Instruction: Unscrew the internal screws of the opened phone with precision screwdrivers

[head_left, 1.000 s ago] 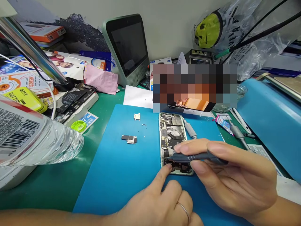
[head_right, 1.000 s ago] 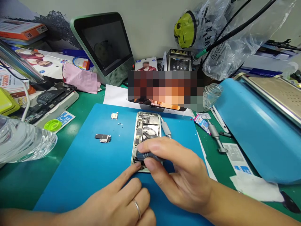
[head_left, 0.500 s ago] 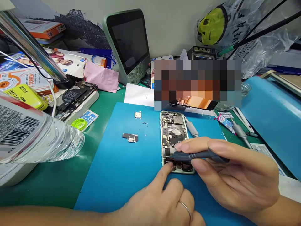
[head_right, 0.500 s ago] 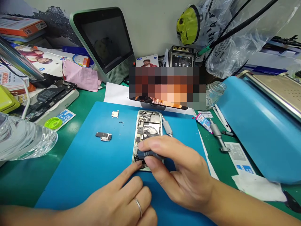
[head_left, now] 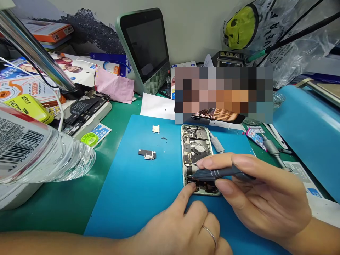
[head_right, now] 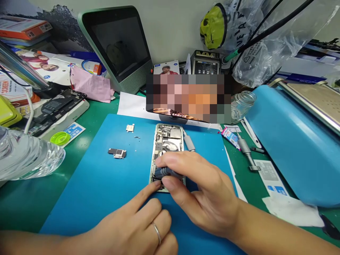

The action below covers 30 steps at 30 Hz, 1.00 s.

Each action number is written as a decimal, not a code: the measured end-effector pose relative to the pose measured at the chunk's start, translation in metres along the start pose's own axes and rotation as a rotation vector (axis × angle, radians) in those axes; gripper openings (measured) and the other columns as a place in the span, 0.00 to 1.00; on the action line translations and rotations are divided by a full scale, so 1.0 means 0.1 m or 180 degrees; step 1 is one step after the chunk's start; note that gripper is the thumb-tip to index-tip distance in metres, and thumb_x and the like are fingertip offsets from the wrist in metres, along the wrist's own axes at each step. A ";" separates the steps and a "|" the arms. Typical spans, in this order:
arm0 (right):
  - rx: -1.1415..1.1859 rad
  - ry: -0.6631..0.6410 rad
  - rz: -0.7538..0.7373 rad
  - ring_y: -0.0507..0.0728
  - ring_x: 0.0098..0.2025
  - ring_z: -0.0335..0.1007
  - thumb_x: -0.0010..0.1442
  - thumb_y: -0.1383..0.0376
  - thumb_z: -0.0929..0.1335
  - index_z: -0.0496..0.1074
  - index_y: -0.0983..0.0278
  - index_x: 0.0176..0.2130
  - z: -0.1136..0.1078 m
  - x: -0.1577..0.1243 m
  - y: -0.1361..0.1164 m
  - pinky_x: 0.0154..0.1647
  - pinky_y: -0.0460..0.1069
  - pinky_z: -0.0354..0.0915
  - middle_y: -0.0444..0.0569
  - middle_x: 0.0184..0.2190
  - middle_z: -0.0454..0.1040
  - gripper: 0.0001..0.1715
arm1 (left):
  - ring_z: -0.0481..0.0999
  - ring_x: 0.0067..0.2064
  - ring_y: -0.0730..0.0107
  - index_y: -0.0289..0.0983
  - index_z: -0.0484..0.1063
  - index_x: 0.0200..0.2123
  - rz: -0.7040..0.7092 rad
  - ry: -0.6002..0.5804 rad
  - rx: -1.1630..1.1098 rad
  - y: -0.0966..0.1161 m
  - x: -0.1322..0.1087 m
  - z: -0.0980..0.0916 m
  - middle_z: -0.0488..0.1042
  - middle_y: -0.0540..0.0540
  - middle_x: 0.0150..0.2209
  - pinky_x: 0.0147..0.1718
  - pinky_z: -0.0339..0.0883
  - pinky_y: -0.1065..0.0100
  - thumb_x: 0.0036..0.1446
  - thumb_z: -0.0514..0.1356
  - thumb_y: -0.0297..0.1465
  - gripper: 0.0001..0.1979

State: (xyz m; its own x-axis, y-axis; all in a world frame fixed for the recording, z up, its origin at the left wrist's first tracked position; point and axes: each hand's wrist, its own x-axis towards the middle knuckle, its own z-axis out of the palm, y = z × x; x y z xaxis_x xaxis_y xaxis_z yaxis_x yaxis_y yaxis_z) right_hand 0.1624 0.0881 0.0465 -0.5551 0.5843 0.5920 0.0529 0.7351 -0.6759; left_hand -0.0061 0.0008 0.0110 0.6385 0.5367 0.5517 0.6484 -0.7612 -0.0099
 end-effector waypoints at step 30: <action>0.0100 -0.0282 -0.0308 0.57 0.51 0.75 0.59 0.83 0.66 0.55 0.57 0.68 0.09 0.04 0.05 0.51 0.55 0.78 0.52 0.51 0.74 0.45 | 0.60 0.25 0.69 0.40 0.60 0.26 0.0035 0.0080 -0.0040 -0.01 0.01 0.01 0.64 0.54 0.23 0.49 0.67 0.55 0.62 0.61 0.32 0.14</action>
State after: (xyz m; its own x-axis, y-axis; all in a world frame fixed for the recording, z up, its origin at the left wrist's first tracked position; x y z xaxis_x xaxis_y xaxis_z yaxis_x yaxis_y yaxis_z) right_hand 0.1526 0.0909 0.0417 -0.6275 0.4775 0.6150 -0.0297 0.7746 -0.6317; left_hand -0.0061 0.0022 0.0109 0.6350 0.5190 0.5723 0.6360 -0.7717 -0.0059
